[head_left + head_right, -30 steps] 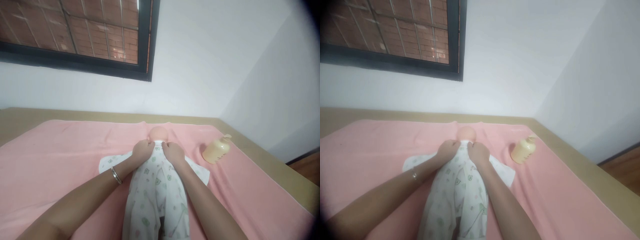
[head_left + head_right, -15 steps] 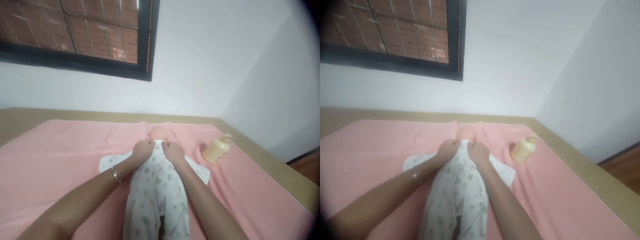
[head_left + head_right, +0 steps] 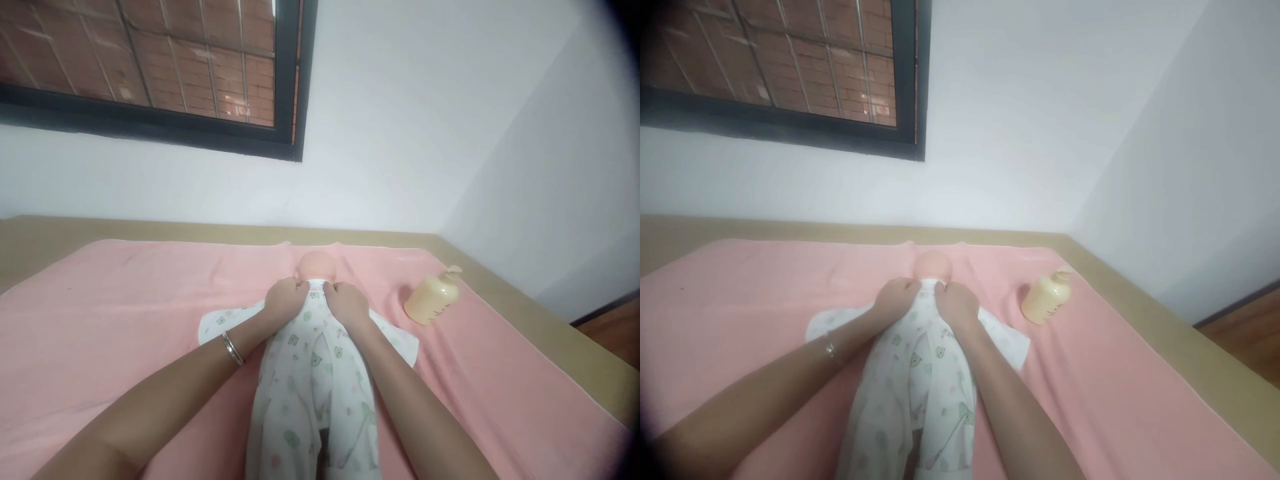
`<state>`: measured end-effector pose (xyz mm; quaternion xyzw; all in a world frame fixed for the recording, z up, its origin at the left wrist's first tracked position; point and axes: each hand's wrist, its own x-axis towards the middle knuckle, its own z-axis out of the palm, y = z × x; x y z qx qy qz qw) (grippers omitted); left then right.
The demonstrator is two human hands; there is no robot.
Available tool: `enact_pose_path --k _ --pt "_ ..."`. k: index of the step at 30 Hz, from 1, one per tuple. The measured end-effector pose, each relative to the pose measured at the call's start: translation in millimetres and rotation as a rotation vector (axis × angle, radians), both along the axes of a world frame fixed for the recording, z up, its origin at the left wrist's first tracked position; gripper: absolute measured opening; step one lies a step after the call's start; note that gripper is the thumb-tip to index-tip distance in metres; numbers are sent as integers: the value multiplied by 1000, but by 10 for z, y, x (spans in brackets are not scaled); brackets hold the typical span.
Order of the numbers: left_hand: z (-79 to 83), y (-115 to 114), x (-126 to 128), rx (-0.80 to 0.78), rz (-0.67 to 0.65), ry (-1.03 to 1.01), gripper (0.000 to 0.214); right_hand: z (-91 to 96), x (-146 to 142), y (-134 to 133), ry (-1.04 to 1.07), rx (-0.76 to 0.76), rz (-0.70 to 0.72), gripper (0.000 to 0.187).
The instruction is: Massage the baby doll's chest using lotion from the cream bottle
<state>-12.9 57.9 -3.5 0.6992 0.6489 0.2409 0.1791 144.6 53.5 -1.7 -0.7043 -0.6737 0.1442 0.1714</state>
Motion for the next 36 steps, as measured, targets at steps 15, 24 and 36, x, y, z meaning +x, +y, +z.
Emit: enact_pose_path --k 15,24,36 --pt "-13 4 -1 23 4 -1 36 7 -4 -2 13 -27 -3 52" --pt "-6 9 4 26 4 -1 36 0 -5 4 18 -25 -6 53" --pt "-12 0 -4 18 1 -8 36 4 -3 -2 6 -10 2 51"
